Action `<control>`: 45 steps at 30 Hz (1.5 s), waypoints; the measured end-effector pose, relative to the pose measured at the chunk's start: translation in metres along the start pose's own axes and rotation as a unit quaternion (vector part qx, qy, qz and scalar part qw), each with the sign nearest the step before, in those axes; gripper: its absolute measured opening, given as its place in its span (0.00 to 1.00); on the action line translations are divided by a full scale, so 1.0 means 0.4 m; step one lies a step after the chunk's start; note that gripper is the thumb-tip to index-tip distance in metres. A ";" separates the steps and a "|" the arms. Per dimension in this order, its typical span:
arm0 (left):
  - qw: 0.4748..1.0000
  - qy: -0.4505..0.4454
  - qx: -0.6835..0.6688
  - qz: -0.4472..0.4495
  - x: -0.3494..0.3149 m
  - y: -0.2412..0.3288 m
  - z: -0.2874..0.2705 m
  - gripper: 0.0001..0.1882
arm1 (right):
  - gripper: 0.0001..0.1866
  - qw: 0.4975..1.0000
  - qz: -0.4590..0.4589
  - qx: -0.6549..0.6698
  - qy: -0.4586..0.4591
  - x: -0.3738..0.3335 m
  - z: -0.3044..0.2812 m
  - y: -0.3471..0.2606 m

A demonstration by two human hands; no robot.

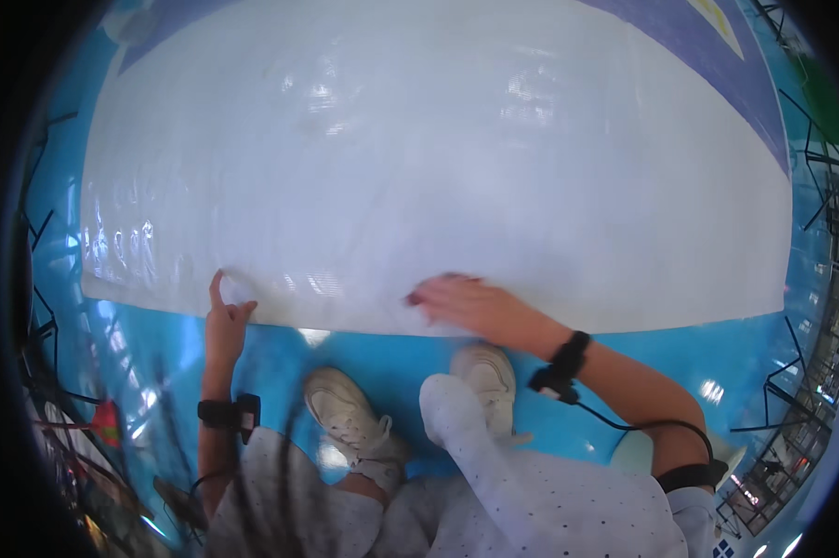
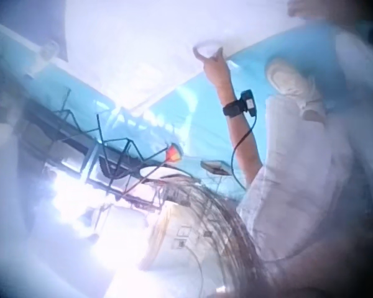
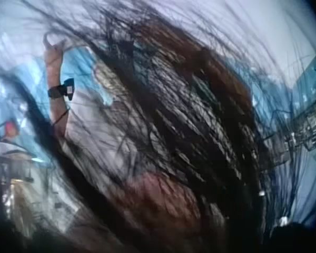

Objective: The recorder is cleaning and wiping a large poster or banner spread across the floor using a cloth, spray bottle, and dustpan.

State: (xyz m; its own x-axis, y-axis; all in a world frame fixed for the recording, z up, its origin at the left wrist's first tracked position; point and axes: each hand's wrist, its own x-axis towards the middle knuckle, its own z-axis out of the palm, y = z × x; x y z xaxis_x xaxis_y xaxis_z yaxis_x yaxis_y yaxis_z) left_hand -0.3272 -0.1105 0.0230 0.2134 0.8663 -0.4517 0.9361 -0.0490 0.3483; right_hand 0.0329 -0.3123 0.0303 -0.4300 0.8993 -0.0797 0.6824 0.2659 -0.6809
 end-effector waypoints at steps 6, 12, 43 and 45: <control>0.999 0.024 -0.036 0.013 -0.008 0.000 -0.006 0.40 | 0.15 0.935 0.260 -0.141 0.197 -0.215 0.025 0.118; 0.999 0.010 -0.032 0.000 0.009 -0.025 0.003 0.40 | 0.22 0.990 0.101 -0.037 0.095 -0.083 0.104 -0.025; 0.983 0.053 0.144 0.100 -0.145 -0.015 0.015 0.27 | 0.16 0.980 -0.178 -0.028 0.089 0.404 0.138 -0.053; 0.984 0.059 0.135 0.101 -0.161 -0.022 0.018 0.30 | 0.16 0.981 -0.186 0.026 0.052 0.469 0.116 -0.028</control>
State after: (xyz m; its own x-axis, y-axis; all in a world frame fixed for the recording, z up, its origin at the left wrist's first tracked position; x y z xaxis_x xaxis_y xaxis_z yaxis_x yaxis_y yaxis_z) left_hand -0.3475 -0.1695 0.0432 0.3831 0.8761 -0.2927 0.9218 -0.3421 0.1825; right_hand -0.0830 -0.1626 -0.0106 -0.5785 0.7749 0.2546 0.4577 0.5668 -0.6850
